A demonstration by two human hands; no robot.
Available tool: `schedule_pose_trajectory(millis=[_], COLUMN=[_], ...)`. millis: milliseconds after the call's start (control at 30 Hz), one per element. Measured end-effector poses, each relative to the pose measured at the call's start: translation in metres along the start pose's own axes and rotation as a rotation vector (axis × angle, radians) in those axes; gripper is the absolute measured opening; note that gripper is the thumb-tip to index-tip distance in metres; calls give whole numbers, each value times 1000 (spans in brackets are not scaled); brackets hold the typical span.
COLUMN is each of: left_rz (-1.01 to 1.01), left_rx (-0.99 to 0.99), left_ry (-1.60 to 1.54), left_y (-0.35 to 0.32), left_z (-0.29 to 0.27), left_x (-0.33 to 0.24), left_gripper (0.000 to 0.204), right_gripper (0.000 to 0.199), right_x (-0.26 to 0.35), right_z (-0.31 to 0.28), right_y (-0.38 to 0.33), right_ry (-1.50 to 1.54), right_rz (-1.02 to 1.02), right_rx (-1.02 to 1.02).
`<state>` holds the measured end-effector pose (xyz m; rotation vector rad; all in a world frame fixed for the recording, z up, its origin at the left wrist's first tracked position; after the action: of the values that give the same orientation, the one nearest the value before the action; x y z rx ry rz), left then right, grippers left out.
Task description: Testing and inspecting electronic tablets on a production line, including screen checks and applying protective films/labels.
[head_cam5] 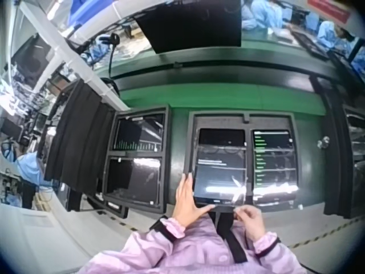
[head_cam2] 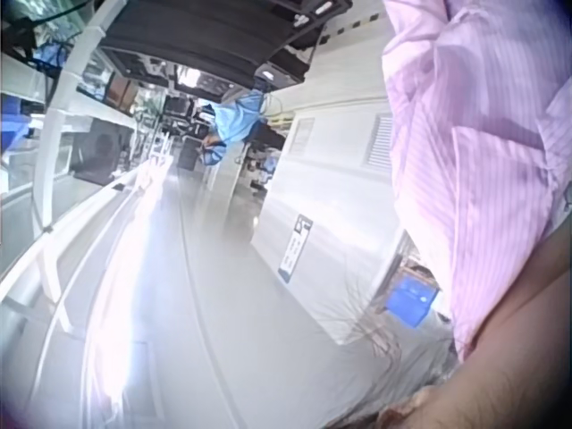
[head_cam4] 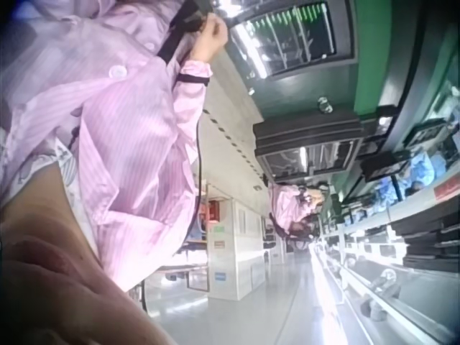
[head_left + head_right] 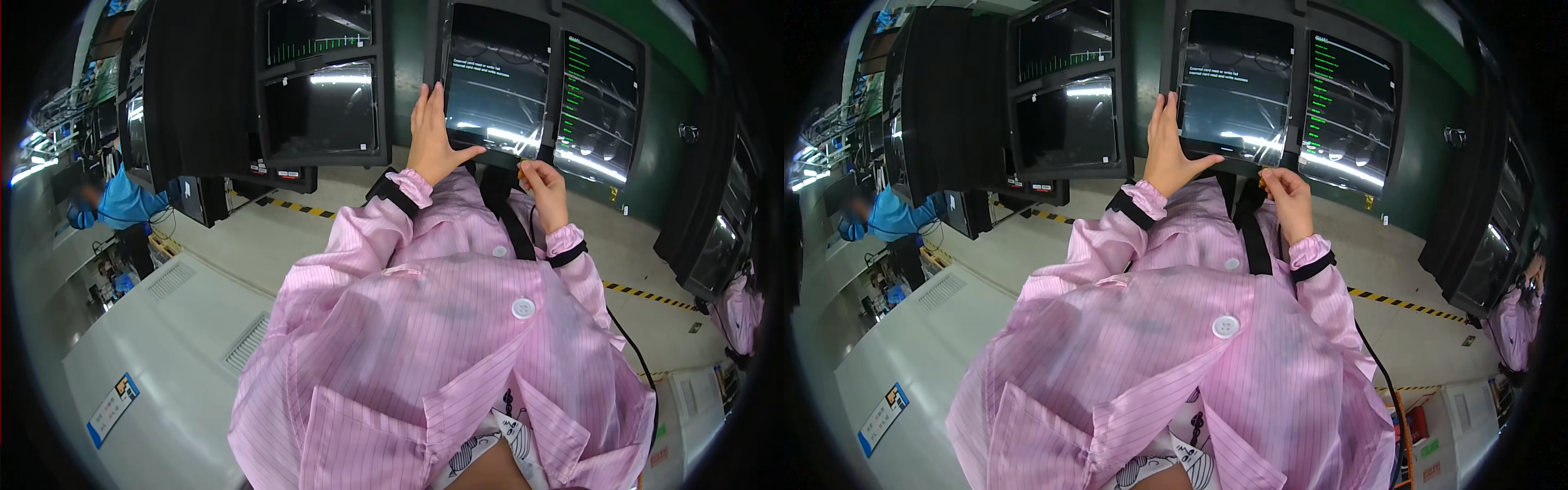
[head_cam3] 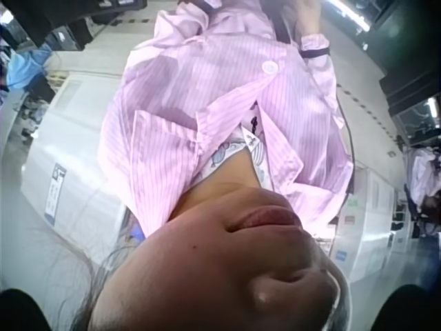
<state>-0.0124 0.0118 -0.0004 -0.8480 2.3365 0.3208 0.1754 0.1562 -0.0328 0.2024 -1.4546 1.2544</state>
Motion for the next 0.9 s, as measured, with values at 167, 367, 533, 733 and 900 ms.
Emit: schedule_pose_trajectory(millis=[167,367,533,733,900], left_rz=[-6,-2,2,-38,461], left_rx=[13,2,8,20,247], left_ry=[-20,-30,-30,27,172], left_y=[3,2,2,3,22], left_z=[0,-1,-2,-2,15], left_x=[2,2,1,-9,-47], left_gripper=[123,124,125,121,78], right_gripper=[18,19,18,19,19], right_x=[1,3,5,-1,0], right_z=[2,2,2,0,2], right_y=[1,1,1,2,0], right_ry=[-58,-60,-6,78,78], right_rz=[-27,4,29,57,54], right_rx=[-51,-59,-35,-25,-45])
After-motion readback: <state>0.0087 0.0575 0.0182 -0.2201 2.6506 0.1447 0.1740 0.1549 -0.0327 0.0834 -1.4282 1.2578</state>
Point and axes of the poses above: each hand's wrist, its own y-axis towards the middle knuckle, its own z-axis out of the palm, x = y × z, the point moved 2 cm from there along y, towards the middle knuckle, and after that the axes turned 5 degrees about x, right-handed, at the moved point
